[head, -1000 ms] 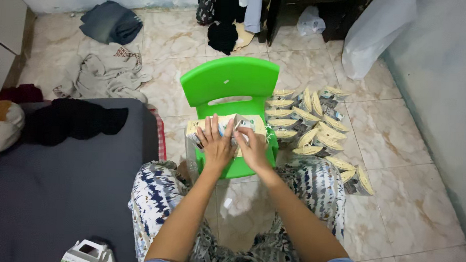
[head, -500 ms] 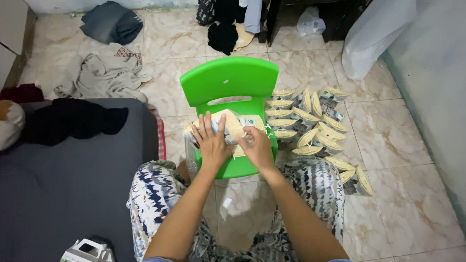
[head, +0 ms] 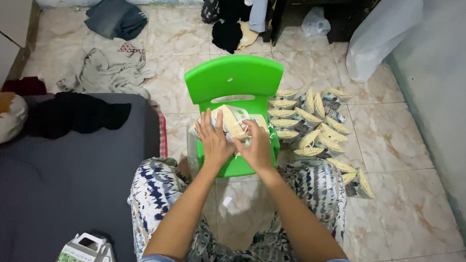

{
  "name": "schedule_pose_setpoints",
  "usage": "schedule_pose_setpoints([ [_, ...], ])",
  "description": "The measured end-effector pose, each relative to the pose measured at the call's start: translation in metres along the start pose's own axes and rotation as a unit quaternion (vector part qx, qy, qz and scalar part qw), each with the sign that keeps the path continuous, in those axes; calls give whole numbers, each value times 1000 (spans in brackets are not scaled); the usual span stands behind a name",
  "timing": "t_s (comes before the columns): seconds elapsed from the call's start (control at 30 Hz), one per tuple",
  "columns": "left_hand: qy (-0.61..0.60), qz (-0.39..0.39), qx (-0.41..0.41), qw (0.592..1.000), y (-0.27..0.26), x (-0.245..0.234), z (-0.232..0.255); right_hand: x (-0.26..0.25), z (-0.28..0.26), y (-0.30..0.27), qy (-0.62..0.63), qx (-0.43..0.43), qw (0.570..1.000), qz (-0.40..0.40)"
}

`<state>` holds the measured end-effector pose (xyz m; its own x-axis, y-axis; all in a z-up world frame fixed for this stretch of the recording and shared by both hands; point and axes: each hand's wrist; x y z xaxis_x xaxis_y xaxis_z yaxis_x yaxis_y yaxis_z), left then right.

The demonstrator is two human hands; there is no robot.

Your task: The person wraps small rectangular items in printed paper, folds the edges, and secures them with string. They place each finished package on a growing pile on the floor.

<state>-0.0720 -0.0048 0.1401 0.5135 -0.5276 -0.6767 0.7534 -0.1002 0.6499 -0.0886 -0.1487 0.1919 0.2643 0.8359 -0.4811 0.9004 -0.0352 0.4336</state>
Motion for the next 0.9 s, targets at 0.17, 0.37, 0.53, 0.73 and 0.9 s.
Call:
schedule_pose_setpoints([
  [0.17, -48, 12, -66, 997, 5, -2, 0, 3, 13, 0, -27, -2, 1000, 10],
  [0.37, -502, 59, -470, 724, 24, 14, -39, -8, 24, 2, 111, 59, 992, 6],
  [0.53, -739, 0, -440, 510, 24, 7, -53, -20, 6, 7, -21, -24, 997, -71],
  [0.73, -781, -36, -471, 409, 16, 12, -56, -12, -1, 1, -81, -83, 988, -102],
  [0.9, -854, -34, -398, 335, 8, 25, -69, -11, 2, 5, -18, 90, 992, -88],
])
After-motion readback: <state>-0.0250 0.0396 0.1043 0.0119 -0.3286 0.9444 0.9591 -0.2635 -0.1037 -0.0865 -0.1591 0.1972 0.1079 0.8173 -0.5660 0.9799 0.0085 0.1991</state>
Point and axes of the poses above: each hand's wrist, its own y-axis towards the middle knuckle, its own x-axis out of the palm, z = x × y, and after that the axes turned 8 degrees about x, right-handed
